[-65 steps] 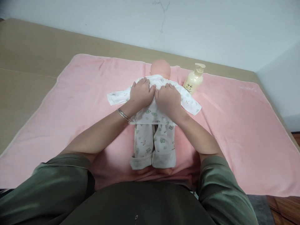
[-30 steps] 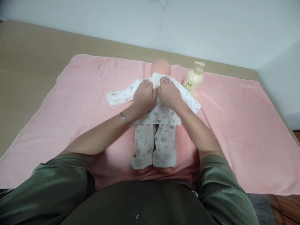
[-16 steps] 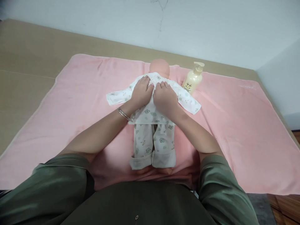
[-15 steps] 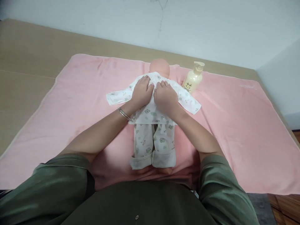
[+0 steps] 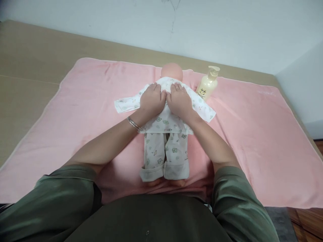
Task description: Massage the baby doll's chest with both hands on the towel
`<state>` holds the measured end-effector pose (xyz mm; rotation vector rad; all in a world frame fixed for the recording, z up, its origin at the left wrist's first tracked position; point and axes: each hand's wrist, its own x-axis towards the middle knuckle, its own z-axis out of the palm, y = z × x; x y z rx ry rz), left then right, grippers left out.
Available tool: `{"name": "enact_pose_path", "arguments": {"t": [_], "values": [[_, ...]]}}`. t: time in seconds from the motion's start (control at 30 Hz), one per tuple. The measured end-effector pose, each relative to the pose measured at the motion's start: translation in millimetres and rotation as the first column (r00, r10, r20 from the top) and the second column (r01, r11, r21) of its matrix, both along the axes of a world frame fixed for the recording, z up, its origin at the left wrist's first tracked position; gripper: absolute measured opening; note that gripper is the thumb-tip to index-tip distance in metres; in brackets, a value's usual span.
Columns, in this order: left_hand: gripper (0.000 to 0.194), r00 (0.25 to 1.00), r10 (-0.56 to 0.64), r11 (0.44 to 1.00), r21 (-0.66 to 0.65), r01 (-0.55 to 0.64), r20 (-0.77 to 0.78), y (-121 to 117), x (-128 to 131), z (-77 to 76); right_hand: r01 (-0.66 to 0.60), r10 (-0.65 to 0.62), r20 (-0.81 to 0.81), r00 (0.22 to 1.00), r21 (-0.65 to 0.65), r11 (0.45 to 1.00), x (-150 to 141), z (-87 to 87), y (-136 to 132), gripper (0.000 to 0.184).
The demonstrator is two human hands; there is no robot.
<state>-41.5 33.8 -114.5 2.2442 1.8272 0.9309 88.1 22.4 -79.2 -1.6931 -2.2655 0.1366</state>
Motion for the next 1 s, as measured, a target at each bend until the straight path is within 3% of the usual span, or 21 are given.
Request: {"name": "enact_pose_path", "arguments": {"t": [0.17,0.37,0.57,0.7,0.83,1.0], "values": [[0.05,0.995,0.019,1.0,-0.007,-0.02,-0.103,-21,9,12.5,0.023,-0.025,-0.021,0.999,-0.084,0.996,6,3.6,12,0.061],[0.051,0.982,-0.006,0.997,-0.075,-0.008,-0.191,-20,4,25.5,0.057,-0.059,0.051,0.997,0.027,0.998,1,4.6,-1,0.054],[0.051,0.991,-0.017,0.99,-0.139,-0.002,-0.134,-4,-7,22.9,0.027,-0.043,0.14,0.989,0.113,0.993,-7,9.5,-26,0.041],[0.05,0.991,0.004,0.997,-0.076,-0.014,-0.133,-11,-2,20.6,0.048,-0.052,0.099,0.994,0.039,0.998,-2,9.7,-15,0.046],[0.044,0.989,-0.07,0.997,0.003,0.071,-0.131,-24,7,20.9,0.041,-0.039,0.048,0.998,-0.03,0.999,6,3.7,6,0.057],[0.041,0.99,-0.139,0.99,-0.016,0.138,-0.039,-15,3,16.3,0.031,-0.031,0.012,0.999,0.016,0.999,4,-2.5,3,0.055]]}}
